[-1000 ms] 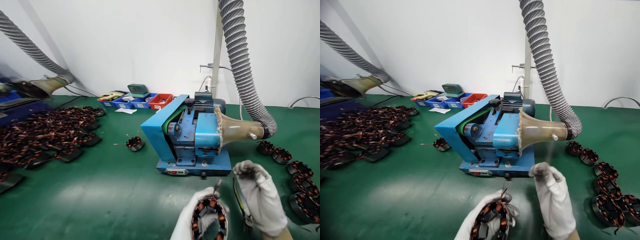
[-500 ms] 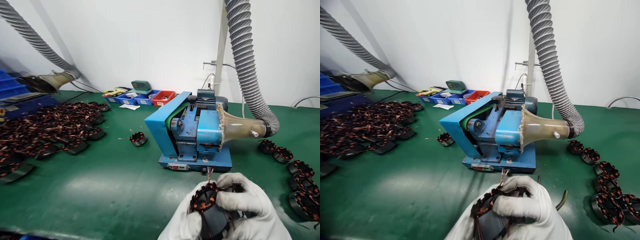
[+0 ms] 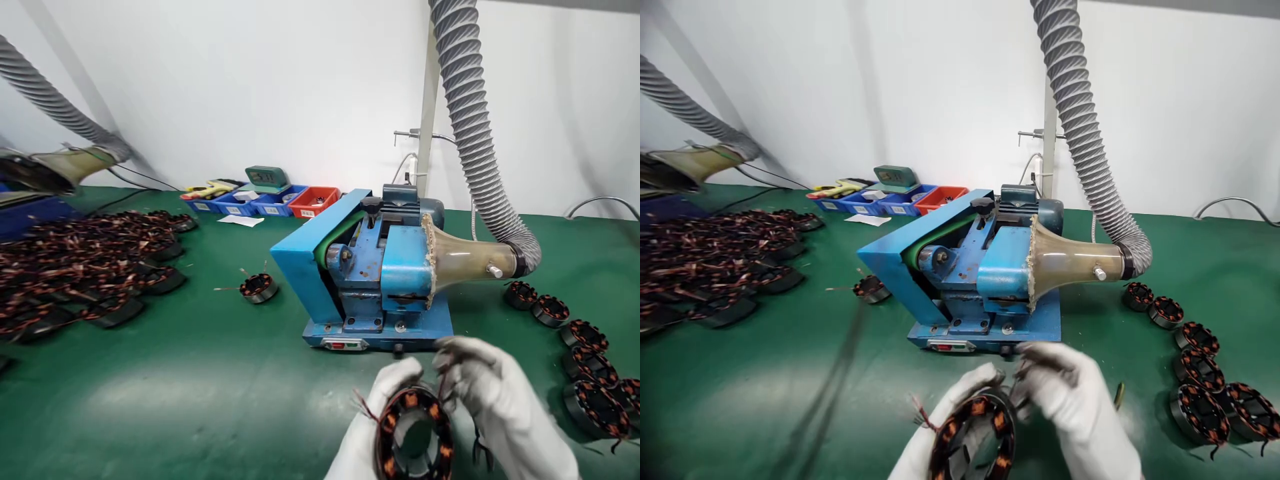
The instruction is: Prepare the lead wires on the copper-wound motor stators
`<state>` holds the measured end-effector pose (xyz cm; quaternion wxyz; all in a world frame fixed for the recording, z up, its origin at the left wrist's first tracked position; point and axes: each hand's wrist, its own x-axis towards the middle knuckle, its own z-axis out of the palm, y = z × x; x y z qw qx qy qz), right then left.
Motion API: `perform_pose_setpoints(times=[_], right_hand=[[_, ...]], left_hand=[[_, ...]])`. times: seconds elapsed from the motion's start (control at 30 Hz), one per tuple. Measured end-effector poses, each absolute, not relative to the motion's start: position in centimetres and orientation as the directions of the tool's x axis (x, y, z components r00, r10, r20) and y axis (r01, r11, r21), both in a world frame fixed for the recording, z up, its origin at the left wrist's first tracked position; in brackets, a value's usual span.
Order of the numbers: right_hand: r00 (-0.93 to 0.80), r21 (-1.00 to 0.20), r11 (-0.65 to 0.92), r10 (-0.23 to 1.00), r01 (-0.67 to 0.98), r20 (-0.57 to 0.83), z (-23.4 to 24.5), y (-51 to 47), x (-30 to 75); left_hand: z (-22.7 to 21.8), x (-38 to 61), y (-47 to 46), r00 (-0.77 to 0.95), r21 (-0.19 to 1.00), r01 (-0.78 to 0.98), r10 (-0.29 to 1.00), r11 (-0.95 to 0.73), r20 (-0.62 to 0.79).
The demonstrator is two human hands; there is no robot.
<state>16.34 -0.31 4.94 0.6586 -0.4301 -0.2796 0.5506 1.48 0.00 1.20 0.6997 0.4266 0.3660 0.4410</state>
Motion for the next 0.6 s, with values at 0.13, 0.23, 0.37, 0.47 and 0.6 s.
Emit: perform_pose_setpoints(times=[0.13,0.23,0.37,0.47,0.6], right_hand=[[0.226,-0.926,-0.02,0.968,-0.377,-0.113,4.3,0.4,14.8],[0.282,-0.811,0.016,0.941,-0.585,-0.185,4.0,1.3,15.3],[0.483,-0.768,0.232,0.868,-0.597,-0.113,3.3,1.6,16.3],[0.398,-0.909,0.117,0.916,-0.399,-0.057,2.1,1.2,15.0],[0.358,-0.99,0.047,0.934,-0.134,-0.004,0.8,2.0,12.7]], left_hand=[[1.8,1.6,0.2,0.275,0.949,-0.161,0.912,-0.269,0.305],[1.8,1.6,0.3,0.259,0.9,-0.046,0.865,-0.434,0.43],[1.0,1.9,0.6,0.171,0.903,0.034,0.892,-0.429,0.418],[0.1,2.7,1.5,0.104,0.933,0.012,0.928,-0.36,0.357],[-0.5,4.1,3.5,0.03,0.977,-0.168,0.99,-0.128,0.134]])
